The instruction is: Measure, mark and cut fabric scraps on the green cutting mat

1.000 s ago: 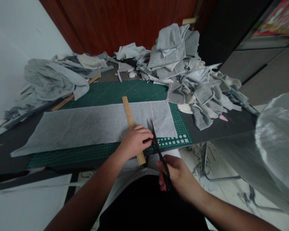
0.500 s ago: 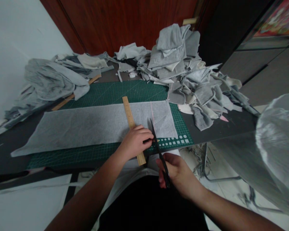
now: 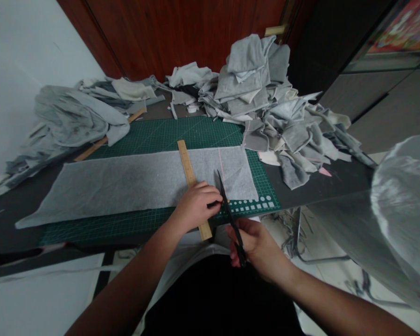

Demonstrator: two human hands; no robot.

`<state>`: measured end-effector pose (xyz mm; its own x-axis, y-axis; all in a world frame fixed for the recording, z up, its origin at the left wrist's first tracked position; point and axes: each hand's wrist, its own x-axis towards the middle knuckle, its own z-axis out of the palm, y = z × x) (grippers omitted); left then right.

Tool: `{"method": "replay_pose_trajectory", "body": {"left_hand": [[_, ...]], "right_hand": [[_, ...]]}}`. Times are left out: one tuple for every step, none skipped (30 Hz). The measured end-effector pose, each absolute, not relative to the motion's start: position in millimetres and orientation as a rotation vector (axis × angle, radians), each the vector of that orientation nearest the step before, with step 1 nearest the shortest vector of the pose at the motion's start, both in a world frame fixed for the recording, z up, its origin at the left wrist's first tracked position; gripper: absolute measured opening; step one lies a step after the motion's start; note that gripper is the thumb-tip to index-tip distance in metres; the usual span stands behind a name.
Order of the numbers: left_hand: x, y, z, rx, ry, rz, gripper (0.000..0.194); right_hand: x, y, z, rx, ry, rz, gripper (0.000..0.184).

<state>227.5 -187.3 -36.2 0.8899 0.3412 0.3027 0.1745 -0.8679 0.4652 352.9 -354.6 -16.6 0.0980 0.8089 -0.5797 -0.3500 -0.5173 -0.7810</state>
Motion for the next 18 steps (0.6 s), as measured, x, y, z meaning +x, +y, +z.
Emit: {"method": "replay_pose_trajectory", "body": {"left_hand": [[227.4,-187.2,-36.6,2.618,0.376,0.538,0.008],[227.2,-187.2,-37.0,2.614,0.380,0.548,0.008],[227.1,-187.2,-37.4,2.610,0.387,0.555,0.009],[227.0,-187.3,-37.9,2.604,0.396,0.564,0.010],[227.0,-187.3,-38.4,2.596,0.405,0.576,0.010],[227.0,-187.4,-38.9,2.586,0.410,0.589,0.011],[227.0,-187.4,-39.3,2.573,0.410,0.602,0.011],[227.0,-187.4,-39.5,2.556,0.406,0.617,0.010],[227.0,-187.4,-39.7,2.537,0.401,0.633,0.010],[226.9,-187.3,-39.7,2.517,0.395,0.647,0.010],[226.9,-187.3,-39.7,2.498,0.391,0.658,0.010],[226.7,-187.2,-39.5,2.484,0.389,0.667,0.011],[226.6,-187.2,-39.2,2.477,0.386,0.671,0.011],[226.5,-187.2,-38.9,2.475,0.384,0.672,0.012],[226.4,-187.2,-38.6,2.477,0.383,0.669,0.012],[226.4,-187.3,-38.3,2.480,0.383,0.666,0.013],[226.5,-187.3,-38.1,2.482,0.383,0.663,0.013],[226.7,-187.3,-37.9,2.483,0.384,0.659,0.013]], "right_hand": [[352.7,-354.5,-16.3,-1.453,-0.485,1.584,0.055],[352.6,-354.4,-16.1,-1.454,-0.485,1.582,0.055],[352.4,-354.2,-16.2,-1.455,-0.484,1.582,0.055],[352.4,-354.0,-16.6,-1.456,-0.482,1.583,0.056],[352.5,-353.7,-17.4,-1.455,-0.483,1.582,0.056],[352.8,-353.2,-18.5,-1.450,-0.489,1.579,0.056],[353.2,-352.5,-19.8,-1.442,-0.501,1.574,0.057],[353.7,-351.7,-21.1,-1.431,-0.515,1.569,0.057],[354.3,-350.7,-22.1,-1.423,-0.529,1.565,0.057],[354.8,-349.6,-22.7,-1.418,-0.539,1.563,0.057],[355.2,-348.4,-22.9,-1.415,-0.543,1.563,0.057],[355.4,-347.4,-22.6,-1.413,-0.540,1.563,0.057],[355.3,-346.5,-21.9,-1.411,-0.531,1.562,0.057],[355.1,-345.8,-21.0,-1.410,-0.520,1.561,0.057],[354.8,-345.4,-20.1,-1.408,-0.509,1.559,0.057],[354.4,-345.1,-19.3,-1.407,-0.501,1.559,0.057],[354.2,-345.1,-18.6,-1.412,-0.495,1.560,0.057],[354.1,-345.1,-18.2,-1.418,-0.493,1.564,0.057]]}}
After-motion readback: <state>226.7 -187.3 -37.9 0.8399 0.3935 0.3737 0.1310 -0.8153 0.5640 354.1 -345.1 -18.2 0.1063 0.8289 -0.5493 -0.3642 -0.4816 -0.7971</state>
